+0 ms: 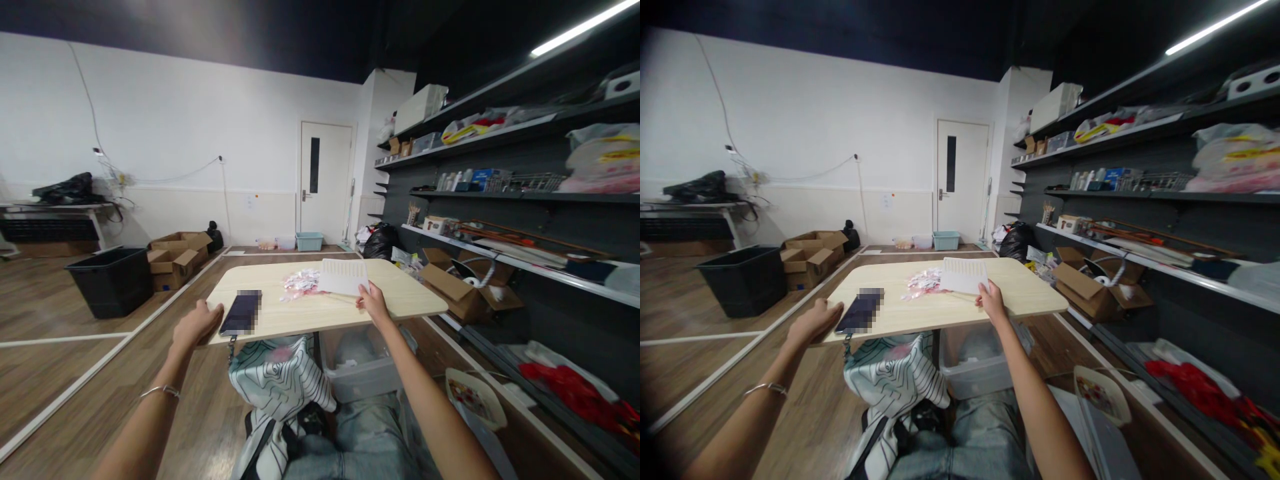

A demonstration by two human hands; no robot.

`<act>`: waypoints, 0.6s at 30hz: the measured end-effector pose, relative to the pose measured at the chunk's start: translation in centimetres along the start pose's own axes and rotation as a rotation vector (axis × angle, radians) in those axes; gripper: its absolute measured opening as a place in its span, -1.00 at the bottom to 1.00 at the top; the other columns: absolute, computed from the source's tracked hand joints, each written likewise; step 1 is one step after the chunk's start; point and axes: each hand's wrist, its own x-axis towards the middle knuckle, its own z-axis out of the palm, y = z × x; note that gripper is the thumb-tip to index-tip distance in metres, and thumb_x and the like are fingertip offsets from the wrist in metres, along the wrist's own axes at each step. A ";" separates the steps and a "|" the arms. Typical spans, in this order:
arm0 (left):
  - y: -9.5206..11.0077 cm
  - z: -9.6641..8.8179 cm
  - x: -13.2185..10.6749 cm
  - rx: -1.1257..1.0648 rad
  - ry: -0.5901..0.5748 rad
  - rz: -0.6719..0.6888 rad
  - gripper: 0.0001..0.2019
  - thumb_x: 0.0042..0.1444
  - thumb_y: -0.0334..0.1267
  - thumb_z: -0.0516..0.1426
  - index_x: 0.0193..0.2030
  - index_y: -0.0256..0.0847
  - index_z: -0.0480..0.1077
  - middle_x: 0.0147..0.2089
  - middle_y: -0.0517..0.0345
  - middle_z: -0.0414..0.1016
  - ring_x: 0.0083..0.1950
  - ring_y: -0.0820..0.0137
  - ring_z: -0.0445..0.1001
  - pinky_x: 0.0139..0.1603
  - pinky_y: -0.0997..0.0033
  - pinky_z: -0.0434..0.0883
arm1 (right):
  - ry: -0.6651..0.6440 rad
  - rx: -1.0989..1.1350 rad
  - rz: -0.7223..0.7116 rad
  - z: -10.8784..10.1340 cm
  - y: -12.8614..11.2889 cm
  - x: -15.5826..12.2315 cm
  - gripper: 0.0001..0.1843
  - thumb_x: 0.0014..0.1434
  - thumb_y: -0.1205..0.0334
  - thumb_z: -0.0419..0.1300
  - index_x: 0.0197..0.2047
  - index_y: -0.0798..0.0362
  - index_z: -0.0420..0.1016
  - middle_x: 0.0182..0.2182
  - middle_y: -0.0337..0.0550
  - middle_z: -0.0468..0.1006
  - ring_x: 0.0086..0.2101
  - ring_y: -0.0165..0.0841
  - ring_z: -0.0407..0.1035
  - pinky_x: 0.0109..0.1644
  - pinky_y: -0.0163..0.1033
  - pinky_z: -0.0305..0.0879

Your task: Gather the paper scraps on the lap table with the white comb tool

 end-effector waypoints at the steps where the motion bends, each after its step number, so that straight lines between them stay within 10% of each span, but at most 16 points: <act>1: 0.0 0.0 0.0 -0.002 0.004 -0.001 -0.19 0.25 0.28 -0.16 0.31 -0.40 0.33 0.13 -0.49 0.57 0.11 -0.23 0.58 0.03 -0.07 0.45 | -0.002 -0.008 -0.002 0.0 0.0 0.0 -0.70 0.15 0.05 0.34 -0.16 0.06 0.46 -0.41 -0.25 0.51 -0.62 -0.52 0.29 -0.59 -0.39 0.39; 18: 0.5 -0.6 -0.6 0.011 -0.009 -0.020 -0.19 0.25 0.28 -0.16 0.32 -0.38 0.33 0.14 -0.48 0.57 0.12 -0.22 0.58 0.03 -0.08 0.46 | -0.070 -0.082 -0.061 -0.1 0.0 -0.1 -0.65 0.16 -0.04 0.32 -0.14 0.04 0.45 -0.48 -0.26 0.46 -0.59 -0.45 0.32 -0.55 -0.35 0.34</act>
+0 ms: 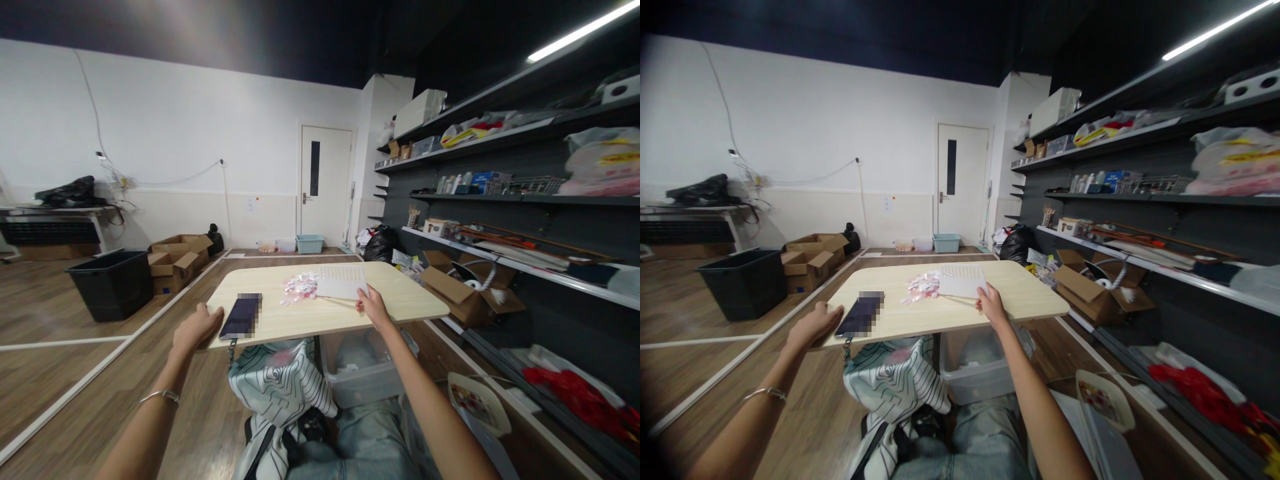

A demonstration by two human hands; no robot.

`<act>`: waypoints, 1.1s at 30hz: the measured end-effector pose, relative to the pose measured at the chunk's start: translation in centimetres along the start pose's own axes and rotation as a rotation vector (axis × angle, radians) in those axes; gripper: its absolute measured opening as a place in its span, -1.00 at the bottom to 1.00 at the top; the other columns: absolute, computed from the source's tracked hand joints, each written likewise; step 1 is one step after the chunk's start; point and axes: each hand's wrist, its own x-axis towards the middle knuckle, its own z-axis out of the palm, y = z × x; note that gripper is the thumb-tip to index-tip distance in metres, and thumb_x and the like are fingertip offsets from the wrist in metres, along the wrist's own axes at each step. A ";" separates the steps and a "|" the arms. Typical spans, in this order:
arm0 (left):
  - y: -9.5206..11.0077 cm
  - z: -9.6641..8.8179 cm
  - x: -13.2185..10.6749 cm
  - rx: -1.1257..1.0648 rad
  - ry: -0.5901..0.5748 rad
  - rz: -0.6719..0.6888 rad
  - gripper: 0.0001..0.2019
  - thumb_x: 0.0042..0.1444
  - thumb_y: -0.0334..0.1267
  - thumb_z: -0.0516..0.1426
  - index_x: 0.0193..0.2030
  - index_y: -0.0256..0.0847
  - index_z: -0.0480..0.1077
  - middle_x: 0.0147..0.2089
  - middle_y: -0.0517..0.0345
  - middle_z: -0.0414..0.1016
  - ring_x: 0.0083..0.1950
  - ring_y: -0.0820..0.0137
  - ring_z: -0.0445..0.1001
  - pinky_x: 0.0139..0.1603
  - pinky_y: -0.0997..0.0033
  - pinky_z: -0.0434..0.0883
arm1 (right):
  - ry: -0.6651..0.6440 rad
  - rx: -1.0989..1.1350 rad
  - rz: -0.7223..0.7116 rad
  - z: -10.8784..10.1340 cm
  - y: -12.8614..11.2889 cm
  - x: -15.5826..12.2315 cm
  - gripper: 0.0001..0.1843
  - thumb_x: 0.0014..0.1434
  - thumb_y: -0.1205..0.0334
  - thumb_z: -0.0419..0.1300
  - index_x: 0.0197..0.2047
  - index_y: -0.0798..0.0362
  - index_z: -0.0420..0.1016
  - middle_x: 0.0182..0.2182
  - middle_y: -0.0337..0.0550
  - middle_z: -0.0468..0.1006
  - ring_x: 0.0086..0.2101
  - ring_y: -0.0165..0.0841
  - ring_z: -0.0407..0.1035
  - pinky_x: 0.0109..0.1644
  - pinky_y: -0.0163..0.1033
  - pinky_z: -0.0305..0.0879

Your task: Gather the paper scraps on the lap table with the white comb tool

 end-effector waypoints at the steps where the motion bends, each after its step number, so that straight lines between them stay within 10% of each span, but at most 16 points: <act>1: 0.0 0.0 0.0 0.000 0.001 -0.001 -0.19 0.25 0.28 -0.15 0.32 -0.38 0.33 0.15 -0.48 0.56 0.12 -0.22 0.58 0.04 -0.08 0.46 | 0.002 0.003 0.003 0.0 0.0 0.0 -0.65 0.16 -0.04 0.33 -0.14 0.04 0.45 -0.47 -0.26 0.47 -0.59 -0.45 0.32 -0.55 -0.35 0.34; 33: 0.0 0.0 0.0 -0.017 0.013 0.009 -0.22 0.25 0.23 -0.12 0.30 -0.41 0.35 0.13 -0.52 0.57 0.07 -0.24 0.59 -0.03 -0.09 0.47 | -0.122 -0.049 0.036 0.1 -1.4 -0.7 -0.63 0.15 -0.07 0.31 -0.17 0.06 0.46 -0.57 -0.29 0.46 -0.61 -0.44 0.32 -0.55 -0.37 0.21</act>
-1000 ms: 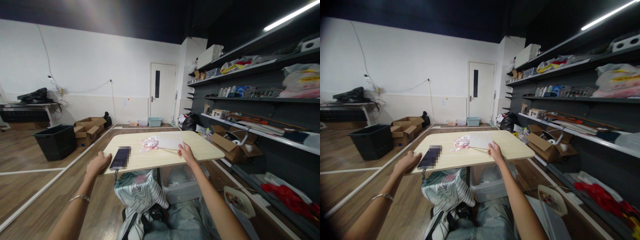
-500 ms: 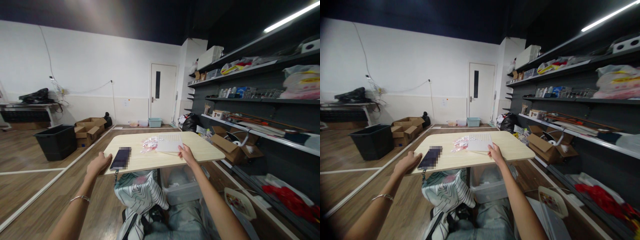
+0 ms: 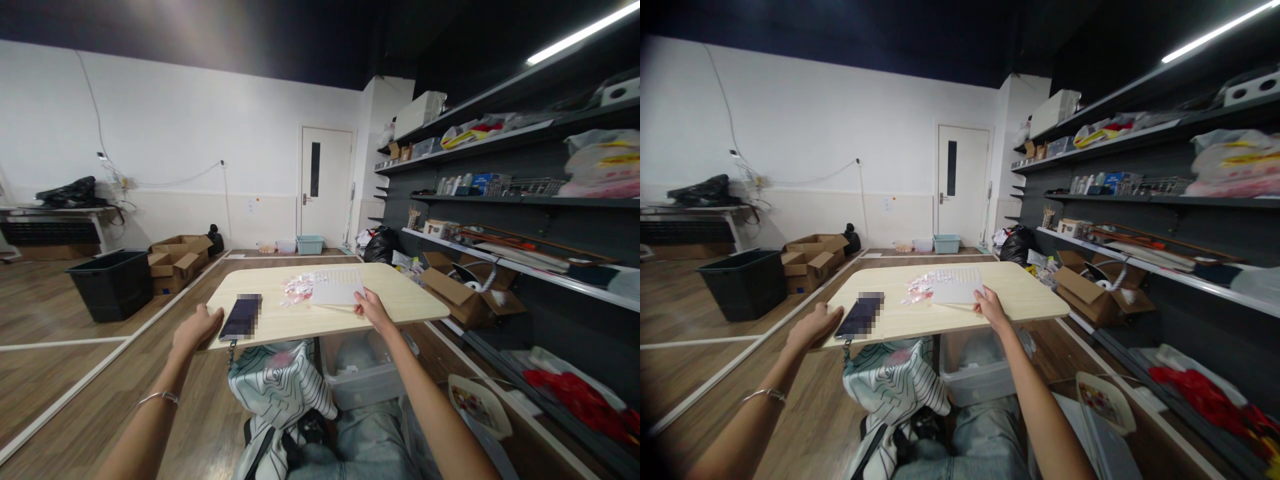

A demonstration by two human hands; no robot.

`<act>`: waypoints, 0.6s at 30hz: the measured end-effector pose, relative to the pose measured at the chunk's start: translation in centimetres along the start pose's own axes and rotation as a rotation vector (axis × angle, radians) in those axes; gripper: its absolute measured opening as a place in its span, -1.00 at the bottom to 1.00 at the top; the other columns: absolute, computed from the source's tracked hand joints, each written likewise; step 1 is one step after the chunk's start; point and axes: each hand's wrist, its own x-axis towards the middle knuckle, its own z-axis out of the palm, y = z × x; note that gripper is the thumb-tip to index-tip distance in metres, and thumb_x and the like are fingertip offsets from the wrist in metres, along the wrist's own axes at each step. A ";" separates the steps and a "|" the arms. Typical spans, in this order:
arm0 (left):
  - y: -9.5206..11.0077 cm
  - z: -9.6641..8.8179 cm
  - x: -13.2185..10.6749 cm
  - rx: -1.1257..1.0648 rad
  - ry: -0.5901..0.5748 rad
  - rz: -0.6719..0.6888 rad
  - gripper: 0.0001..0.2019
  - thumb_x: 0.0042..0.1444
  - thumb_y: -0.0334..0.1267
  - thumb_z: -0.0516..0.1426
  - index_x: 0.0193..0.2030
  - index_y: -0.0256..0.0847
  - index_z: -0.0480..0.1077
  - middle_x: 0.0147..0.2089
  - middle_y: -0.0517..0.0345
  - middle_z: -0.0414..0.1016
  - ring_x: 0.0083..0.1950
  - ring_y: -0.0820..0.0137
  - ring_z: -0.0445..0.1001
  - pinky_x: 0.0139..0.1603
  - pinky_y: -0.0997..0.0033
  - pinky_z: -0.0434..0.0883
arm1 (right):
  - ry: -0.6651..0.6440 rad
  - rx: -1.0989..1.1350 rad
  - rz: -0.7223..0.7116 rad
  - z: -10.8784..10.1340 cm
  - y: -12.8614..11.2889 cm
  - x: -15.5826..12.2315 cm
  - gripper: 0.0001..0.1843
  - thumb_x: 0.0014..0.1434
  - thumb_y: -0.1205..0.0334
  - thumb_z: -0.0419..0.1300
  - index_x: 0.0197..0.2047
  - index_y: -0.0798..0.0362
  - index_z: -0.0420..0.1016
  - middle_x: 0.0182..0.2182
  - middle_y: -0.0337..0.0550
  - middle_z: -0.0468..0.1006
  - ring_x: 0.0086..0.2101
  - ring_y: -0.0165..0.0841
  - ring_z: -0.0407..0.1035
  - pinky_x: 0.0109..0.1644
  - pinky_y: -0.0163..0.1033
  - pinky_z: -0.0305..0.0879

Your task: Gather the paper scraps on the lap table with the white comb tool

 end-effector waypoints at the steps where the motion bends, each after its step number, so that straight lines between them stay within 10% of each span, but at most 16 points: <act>1: 0.0 0.0 0.0 0.003 0.000 0.000 -0.22 0.25 0.24 -0.12 0.30 -0.41 0.35 0.13 -0.51 0.57 0.06 -0.23 0.60 -0.03 -0.09 0.47 | -0.005 -0.011 -0.003 0.0 0.0 -0.1 -0.63 0.14 -0.08 0.30 -0.19 0.05 0.45 -0.58 -0.30 0.45 -0.61 -0.44 0.32 -0.55 -0.37 0.21; 18: 0.0 0.0 0.0 0.002 -0.013 -0.003 -0.21 0.24 0.26 -0.14 0.31 -0.38 0.33 0.14 -0.50 0.57 0.10 -0.24 0.58 0.02 -0.10 0.46 | -0.161 -0.097 -0.073 0.2 0.5 -0.3 -0.63 0.04 -0.05 0.34 -0.29 0.13 0.60 -0.42 -0.12 0.64 -0.49 -0.36 0.39 -0.45 -0.30 0.34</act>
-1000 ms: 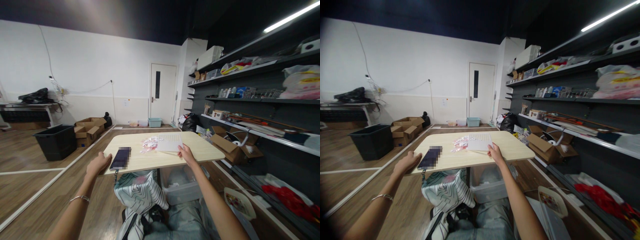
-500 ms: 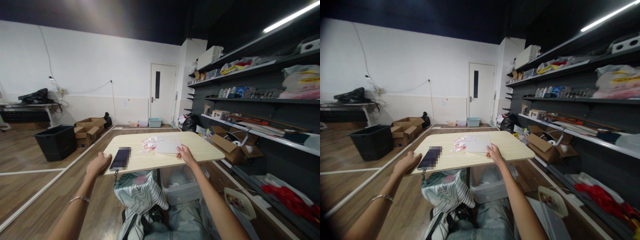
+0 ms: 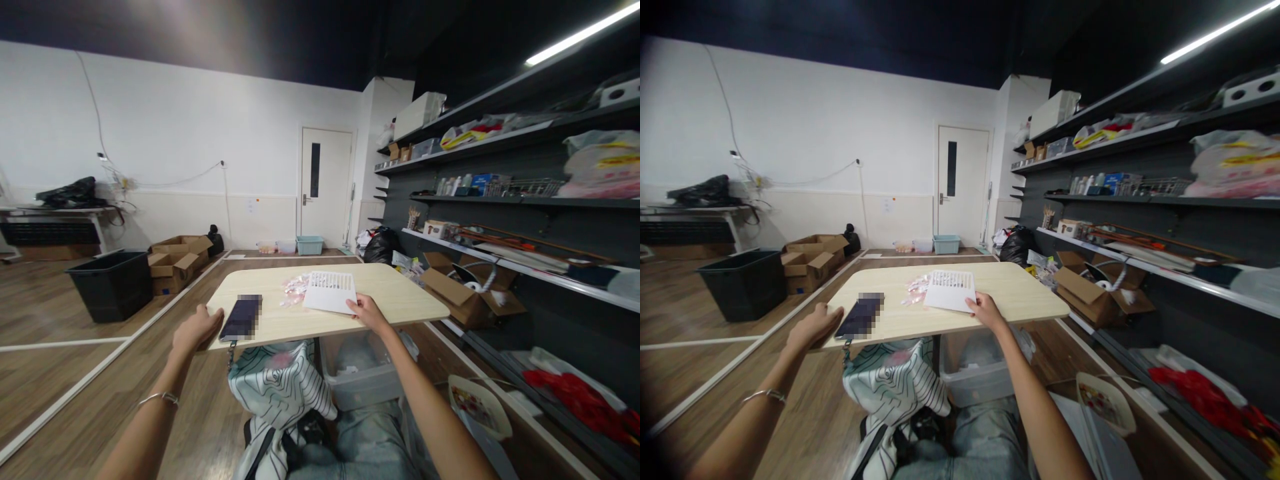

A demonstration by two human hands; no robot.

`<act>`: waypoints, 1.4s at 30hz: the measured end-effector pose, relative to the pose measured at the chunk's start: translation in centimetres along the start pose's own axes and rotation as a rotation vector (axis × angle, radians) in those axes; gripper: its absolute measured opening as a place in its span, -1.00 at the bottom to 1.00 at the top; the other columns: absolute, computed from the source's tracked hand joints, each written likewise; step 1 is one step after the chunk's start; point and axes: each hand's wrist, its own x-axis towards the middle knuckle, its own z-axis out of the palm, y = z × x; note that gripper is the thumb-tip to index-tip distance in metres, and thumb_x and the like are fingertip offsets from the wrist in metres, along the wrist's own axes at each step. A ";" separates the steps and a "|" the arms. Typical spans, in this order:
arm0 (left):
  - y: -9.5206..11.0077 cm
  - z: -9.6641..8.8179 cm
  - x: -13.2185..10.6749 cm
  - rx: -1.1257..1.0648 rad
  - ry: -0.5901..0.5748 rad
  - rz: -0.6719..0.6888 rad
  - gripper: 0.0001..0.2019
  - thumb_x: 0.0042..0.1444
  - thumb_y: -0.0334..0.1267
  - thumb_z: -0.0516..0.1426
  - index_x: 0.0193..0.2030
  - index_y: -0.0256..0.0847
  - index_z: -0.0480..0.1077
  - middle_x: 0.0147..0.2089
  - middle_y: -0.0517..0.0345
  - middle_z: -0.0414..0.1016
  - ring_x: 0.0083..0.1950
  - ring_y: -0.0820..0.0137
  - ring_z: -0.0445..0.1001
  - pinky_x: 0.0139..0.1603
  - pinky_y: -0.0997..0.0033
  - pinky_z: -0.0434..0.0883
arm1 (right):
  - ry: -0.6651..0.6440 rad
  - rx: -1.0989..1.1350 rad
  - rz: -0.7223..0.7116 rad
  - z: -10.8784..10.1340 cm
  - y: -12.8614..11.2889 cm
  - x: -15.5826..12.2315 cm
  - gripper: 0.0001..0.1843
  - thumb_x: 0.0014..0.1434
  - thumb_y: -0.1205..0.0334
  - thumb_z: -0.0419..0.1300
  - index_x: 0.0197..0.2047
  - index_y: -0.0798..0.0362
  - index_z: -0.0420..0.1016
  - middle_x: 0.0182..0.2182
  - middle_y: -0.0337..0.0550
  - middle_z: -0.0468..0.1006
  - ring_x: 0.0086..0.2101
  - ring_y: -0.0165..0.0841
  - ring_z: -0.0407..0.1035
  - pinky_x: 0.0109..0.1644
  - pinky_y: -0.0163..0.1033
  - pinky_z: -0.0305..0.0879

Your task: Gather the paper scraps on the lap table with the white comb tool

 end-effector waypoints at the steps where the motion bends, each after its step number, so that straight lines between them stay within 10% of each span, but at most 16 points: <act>1: 0.0 0.0 0.0 0.002 -0.003 -0.001 -0.21 0.24 0.26 -0.14 0.31 -0.38 0.33 0.14 -0.50 0.57 0.10 -0.24 0.58 0.02 -0.10 0.46 | -0.012 -0.002 -0.012 0.0 0.0 0.0 -0.62 0.04 -0.06 0.34 -0.29 0.13 0.62 -0.39 -0.09 0.65 -0.45 -0.33 0.42 -0.41 -0.28 0.36; 19: -0.2 0.2 0.2 -0.005 0.006 0.009 -0.21 0.24 0.26 -0.13 0.30 -0.40 0.33 0.12 -0.52 0.57 0.08 -0.23 0.59 0.03 -0.10 0.46 | -0.224 -0.088 0.008 -0.2 -0.2 -0.2 -0.54 -0.03 -0.14 0.42 -0.40 0.17 0.69 -0.49 -0.13 0.62 -0.48 -0.37 0.34 -0.40 -0.31 0.23; 32: -0.1 0.0 0.0 -0.007 -0.010 -0.004 -0.21 0.25 0.27 -0.16 0.31 -0.36 0.32 0.16 -0.49 0.55 0.12 -0.22 0.58 0.07 -0.09 0.46 | -0.054 -0.008 0.005 -0.4 -0.8 -0.4 -0.56 -0.03 -0.12 0.43 -0.37 0.16 0.72 -0.36 -0.03 0.72 -0.37 -0.24 0.49 -0.26 -0.19 0.41; 42: 0.0 0.0 0.0 -0.007 -0.021 -0.007 -0.19 0.24 0.28 -0.16 0.34 -0.39 0.30 0.17 -0.51 0.54 0.13 -0.25 0.56 0.08 -0.13 0.45 | -0.189 -0.079 0.007 -0.4 -0.2 -0.2 -0.57 -0.04 -0.11 0.42 -0.44 0.17 0.69 -0.50 -0.12 0.65 -0.47 -0.33 0.39 -0.36 -0.26 0.31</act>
